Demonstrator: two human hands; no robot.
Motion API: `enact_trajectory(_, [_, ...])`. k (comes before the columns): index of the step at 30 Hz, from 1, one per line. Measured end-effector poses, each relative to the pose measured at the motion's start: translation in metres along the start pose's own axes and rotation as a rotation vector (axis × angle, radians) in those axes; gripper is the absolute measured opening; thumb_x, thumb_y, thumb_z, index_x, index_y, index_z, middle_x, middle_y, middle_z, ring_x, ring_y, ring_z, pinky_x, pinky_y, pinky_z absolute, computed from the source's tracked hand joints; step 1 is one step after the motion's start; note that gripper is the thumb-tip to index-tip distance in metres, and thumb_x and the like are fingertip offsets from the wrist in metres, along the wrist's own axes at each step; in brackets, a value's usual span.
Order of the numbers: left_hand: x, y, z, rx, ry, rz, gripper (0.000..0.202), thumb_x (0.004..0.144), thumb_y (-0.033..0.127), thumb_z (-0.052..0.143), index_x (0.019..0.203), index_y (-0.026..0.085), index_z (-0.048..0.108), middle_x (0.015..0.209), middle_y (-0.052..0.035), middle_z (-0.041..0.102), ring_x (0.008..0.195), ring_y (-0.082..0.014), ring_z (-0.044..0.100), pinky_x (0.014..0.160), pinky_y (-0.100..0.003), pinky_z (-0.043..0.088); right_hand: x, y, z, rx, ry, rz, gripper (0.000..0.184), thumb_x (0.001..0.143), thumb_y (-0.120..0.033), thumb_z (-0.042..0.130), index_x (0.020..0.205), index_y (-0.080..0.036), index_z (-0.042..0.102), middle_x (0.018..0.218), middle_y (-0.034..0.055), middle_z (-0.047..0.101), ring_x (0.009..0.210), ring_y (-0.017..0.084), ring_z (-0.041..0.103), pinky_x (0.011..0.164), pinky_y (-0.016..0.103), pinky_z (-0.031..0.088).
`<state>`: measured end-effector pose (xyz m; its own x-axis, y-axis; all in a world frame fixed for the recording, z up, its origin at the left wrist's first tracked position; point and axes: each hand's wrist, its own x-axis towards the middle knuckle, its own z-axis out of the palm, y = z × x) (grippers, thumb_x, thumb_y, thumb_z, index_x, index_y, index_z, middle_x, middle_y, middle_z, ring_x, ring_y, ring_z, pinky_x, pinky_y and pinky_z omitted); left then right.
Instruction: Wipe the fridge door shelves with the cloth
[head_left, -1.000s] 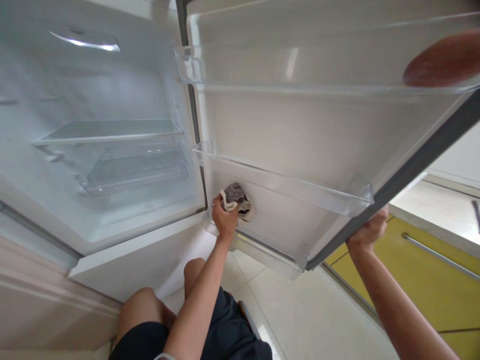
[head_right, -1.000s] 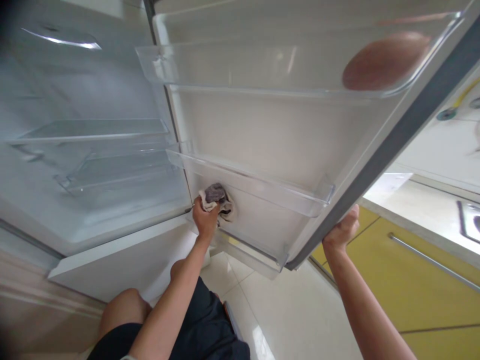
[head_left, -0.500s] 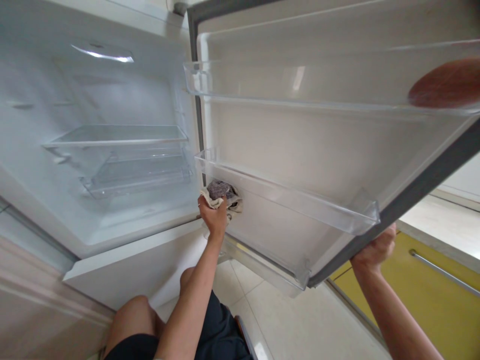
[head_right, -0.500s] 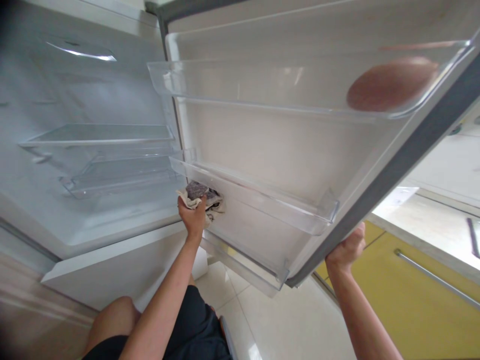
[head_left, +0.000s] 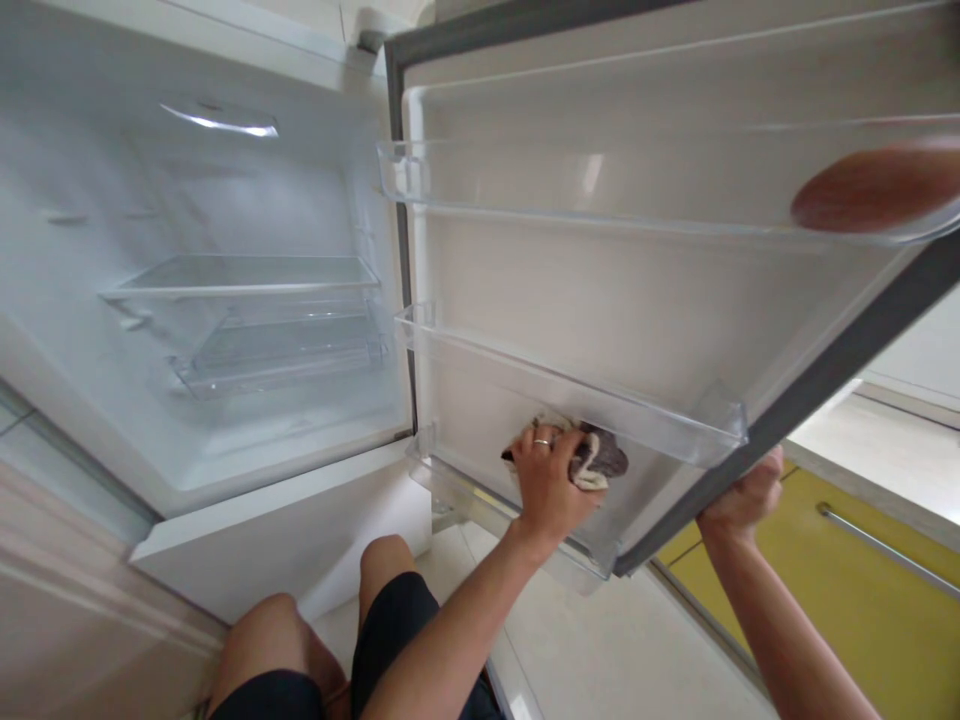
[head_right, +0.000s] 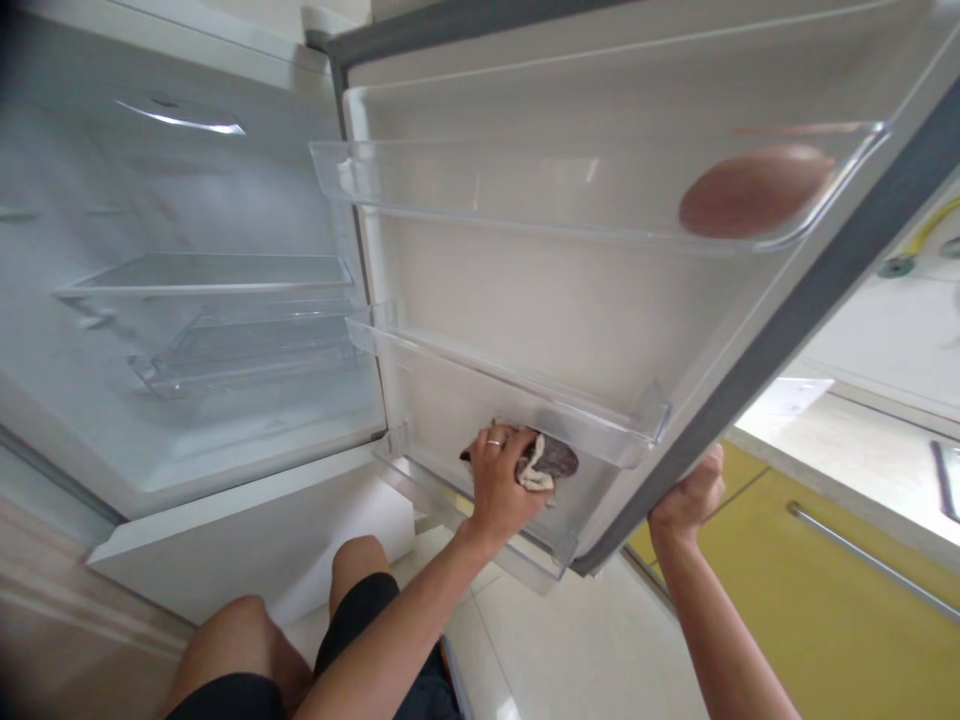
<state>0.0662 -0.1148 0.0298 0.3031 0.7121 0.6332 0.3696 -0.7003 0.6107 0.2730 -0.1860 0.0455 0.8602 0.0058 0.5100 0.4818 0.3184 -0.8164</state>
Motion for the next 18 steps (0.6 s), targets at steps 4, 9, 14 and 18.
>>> enact_trajectory(4, [-0.013, 0.015, 0.011, 0.006, -0.229, 0.122, 0.032, 0.077, 0.041, 0.073, 0.107, 0.030, 0.072, 0.111, -0.0096, 0.066, 0.110, -0.0324, 0.054, 0.093, -0.049, 0.040, 0.002, 0.002, 0.001, -0.025, -0.003, -0.017, 0.048, 0.084, -0.067, 0.047, 0.065, -0.025, 0.035, 0.059, -0.0051, 0.031, 0.055, 0.012, 0.027, 0.048, 0.028, 0.026])
enact_trajectory(9, [-0.015, 0.014, 0.013, -0.028, -0.423, 0.198, 0.036, 0.078, 0.045, 0.071, 0.112, 0.031, 0.072, 0.119, -0.0092, 0.066, 0.118, -0.0327, 0.053, 0.096, -0.048, 0.041, 0.007, 0.007, 0.004, 0.004, -0.027, 0.001, 0.055, 0.079, -0.077, 0.050, 0.068, -0.024, 0.037, 0.060, -0.0068, 0.034, 0.056, 0.010, 0.030, 0.050, 0.026, 0.030])
enact_trajectory(14, [-0.021, -0.001, 0.024, -0.002, -0.557, 0.212, 0.033, 0.080, 0.044, 0.068, 0.109, 0.028, 0.073, 0.119, -0.0107, 0.068, 0.119, -0.0346, 0.055, 0.096, -0.048, 0.044, 0.012, 0.014, 0.006, 0.048, -0.035, 0.025, 0.055, 0.078, -0.076, 0.051, 0.068, -0.024, 0.038, 0.060, -0.0080, 0.032, 0.054, 0.009, 0.030, 0.049, 0.025, 0.030])
enact_trajectory(18, [-0.025, -0.022, 0.041, -0.075, -0.689, 0.179, 0.040, 0.071, 0.038, 0.077, 0.109, 0.026, 0.074, 0.113, -0.0096, 0.072, 0.113, -0.0322, 0.061, 0.096, -0.044, 0.049, 0.015, 0.016, 0.009, 0.067, -0.005, 0.049, 0.048, 0.081, -0.068, 0.052, 0.069, -0.023, 0.041, 0.060, -0.0073, 0.034, 0.054, 0.010, 0.032, 0.049, 0.025, 0.031])
